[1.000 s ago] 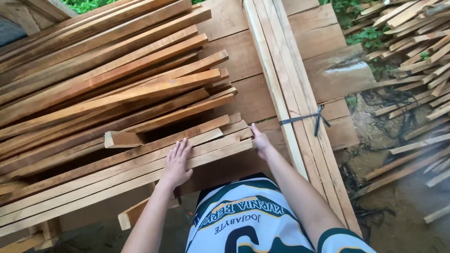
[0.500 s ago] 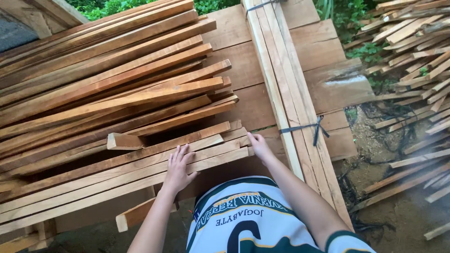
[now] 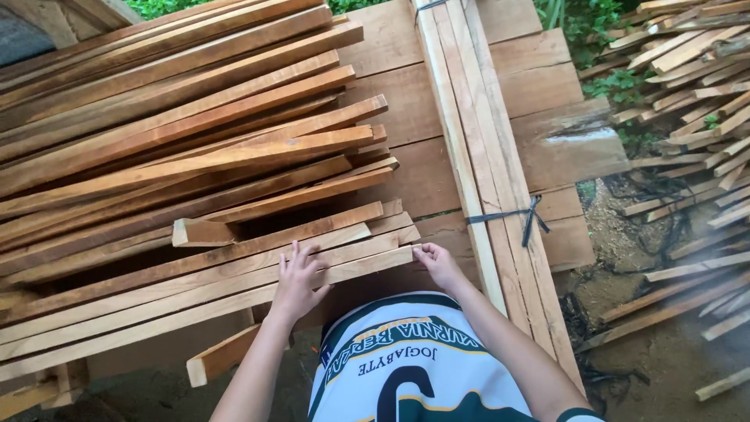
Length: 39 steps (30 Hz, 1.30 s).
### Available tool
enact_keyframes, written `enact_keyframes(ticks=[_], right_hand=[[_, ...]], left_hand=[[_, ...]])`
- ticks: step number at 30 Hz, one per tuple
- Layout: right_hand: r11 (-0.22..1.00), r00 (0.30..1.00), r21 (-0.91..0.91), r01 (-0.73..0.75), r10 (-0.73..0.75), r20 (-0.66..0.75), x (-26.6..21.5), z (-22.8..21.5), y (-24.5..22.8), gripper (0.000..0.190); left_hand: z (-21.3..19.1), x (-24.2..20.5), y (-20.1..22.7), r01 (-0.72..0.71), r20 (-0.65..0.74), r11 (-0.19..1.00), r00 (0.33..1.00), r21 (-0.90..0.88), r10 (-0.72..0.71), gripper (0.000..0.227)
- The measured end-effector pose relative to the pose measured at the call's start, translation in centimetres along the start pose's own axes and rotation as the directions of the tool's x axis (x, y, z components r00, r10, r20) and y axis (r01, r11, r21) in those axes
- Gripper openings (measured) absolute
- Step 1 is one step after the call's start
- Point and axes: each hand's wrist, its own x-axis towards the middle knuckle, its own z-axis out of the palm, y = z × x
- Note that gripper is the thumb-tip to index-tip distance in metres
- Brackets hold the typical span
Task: Organizing and aligning thin wooden planks on a support structure in a workshop environment.
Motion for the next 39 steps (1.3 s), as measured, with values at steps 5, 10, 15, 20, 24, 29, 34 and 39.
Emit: enact_keyframes(ticks=[5,10,15,20,24,29,34,39], right_hand=[[1.0,0.998,0.008,-0.004,0.004,-0.055,0.1,-0.8,-0.7,0.021],[0.997,0.979,0.046,-0.063,0.071,-0.193,2.9,-1.8,-2.8,0.036],[0.992,0.992,0.016,-0.123,0.123,0.012,5.8,2.4,-5.0,0.101],[0.981,0.983,0.065,-0.185,0.184,0.011,1.5,4.8,-10.7,0.087],[0.962,0.975,0.158,-0.222,0.224,0.004,3.6,4.0,-7.9,0.078],[0.935,0.964,0.236,-0.265,0.261,0.051,5.9,2.7,-5.1,0.074],[0.916,0.962,0.295,-0.273,0.259,0.088,7.6,1.9,-3.0,0.065],[0.907,0.965,0.331,-0.26,0.231,0.124,6.7,2.6,-4.5,0.067]], left_hand=[[0.0,0.0,0.0,-0.002,-0.02,1.0,1.0,-0.002,0.002,0.045],[-0.2,0.0,0.5,-0.032,-0.036,0.999,0.999,-0.039,0.031,0.048],[0.7,0.1,-0.1,-0.032,-0.054,0.999,0.998,-0.03,0.031,0.048],[0.4,0.1,0.5,-0.037,-0.082,0.998,0.996,-0.045,0.033,0.045],[1.9,0.2,-0.2,-0.088,-0.122,0.995,0.988,0.039,0.092,0.042],[2.3,0.4,-0.4,-0.16,-0.126,0.985,0.978,0.059,0.166,0.041],[1.9,1.1,0.4,-0.185,-0.087,0.977,0.977,0.103,0.194,0.043],[2.4,2.1,1.8,-0.226,-0.058,0.969,0.971,0.101,0.233,0.045]])
